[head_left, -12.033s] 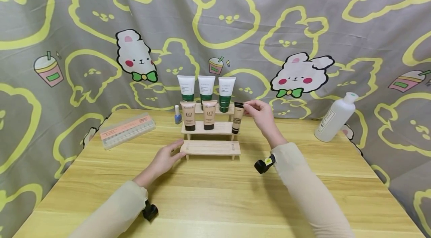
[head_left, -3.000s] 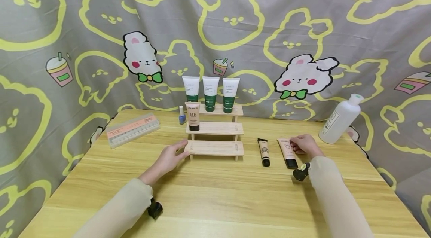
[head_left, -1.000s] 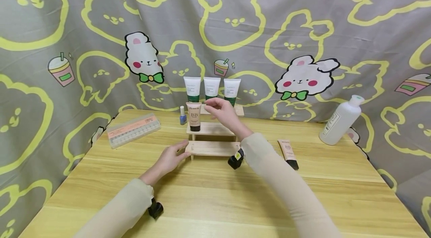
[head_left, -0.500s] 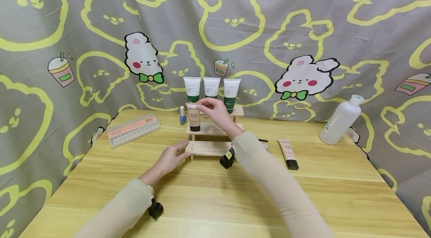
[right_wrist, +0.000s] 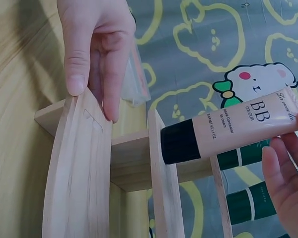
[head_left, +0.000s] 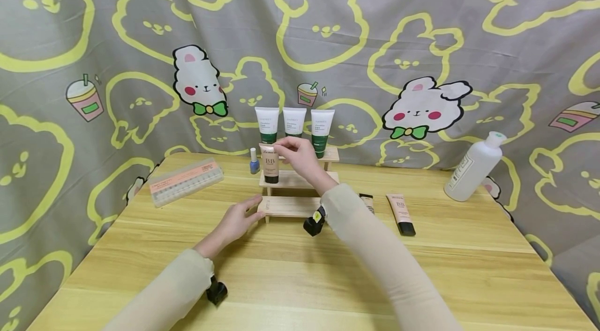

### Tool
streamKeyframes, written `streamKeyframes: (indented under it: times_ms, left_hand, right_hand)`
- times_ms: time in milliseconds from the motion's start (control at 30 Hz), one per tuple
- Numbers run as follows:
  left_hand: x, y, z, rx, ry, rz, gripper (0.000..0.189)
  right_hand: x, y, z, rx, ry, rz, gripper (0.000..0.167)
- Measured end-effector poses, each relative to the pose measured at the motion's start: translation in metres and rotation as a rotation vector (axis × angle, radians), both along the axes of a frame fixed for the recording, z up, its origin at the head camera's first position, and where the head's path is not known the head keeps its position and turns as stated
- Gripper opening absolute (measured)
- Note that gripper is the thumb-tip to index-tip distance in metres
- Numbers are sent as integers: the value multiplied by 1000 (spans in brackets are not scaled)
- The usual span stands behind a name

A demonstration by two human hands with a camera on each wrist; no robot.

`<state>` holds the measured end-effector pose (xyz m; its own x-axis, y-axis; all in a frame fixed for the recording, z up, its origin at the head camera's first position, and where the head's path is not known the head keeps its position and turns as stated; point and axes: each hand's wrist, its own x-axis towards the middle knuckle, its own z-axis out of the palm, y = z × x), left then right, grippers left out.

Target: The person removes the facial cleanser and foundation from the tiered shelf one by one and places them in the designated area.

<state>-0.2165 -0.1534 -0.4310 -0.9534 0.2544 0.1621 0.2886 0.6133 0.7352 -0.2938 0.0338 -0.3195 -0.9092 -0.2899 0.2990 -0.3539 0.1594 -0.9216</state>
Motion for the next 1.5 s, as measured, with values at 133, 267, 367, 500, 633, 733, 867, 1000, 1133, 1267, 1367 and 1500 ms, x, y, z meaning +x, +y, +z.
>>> streamKeyframes:
  times_ms: [133, 267, 367, 500, 633, 733, 867, 1000, 1133, 1267, 1367, 1500]
  left_hand:
    - [0, 0, -1, -1, 3, -3, 51]
    - [-1, 0, -1, -4, -2, 0, 51]
    - [-1, 0, -1, -5, -9, 5, 51]
    - [-1, 0, -2, 3, -17, 4, 51]
    - [-1, 0, -2, 6, -17, 2, 51]
    - [0, 0, -2, 8, -16, 3, 51]
    - [-1, 0, -3, 9, -13, 5, 52]
    - [0, 0, -2, 5, -11, 6, 52]
    - [1, 1, -2, 5, -10, 4, 52]
    - [1, 1, -2, 9, -14, 5, 51]
    - [1, 1, -2, 9, -15, 5, 52]
    - [0, 1, -2, 8, -17, 7, 52]
  right_hand:
    - [3, 4, 0, -1, 5, -14, 16]
    - [7, 13, 3, -5, -10, -19, 16]
    - [10, 23, 6, -13, -28, -23, 17]
    - [12, 40, 10, -49, -43, -43, 19]
    - [16, 59, 14, -104, -67, -70, 21]
    - [19, 74, 17, -123, -76, -87, 22]
    - [23, 96, 18, -121, -64, -101, 25]
    - [27, 119, 19, -114, -55, -127, 29]
    - [31, 146, 20, -111, -54, -165, 30]
    - [33, 177, 19, -117, -65, -212, 22]
    - [36, 201, 16, -113, -85, -258, 18]
    - [38, 232, 8, -45, -122, -337, 27]
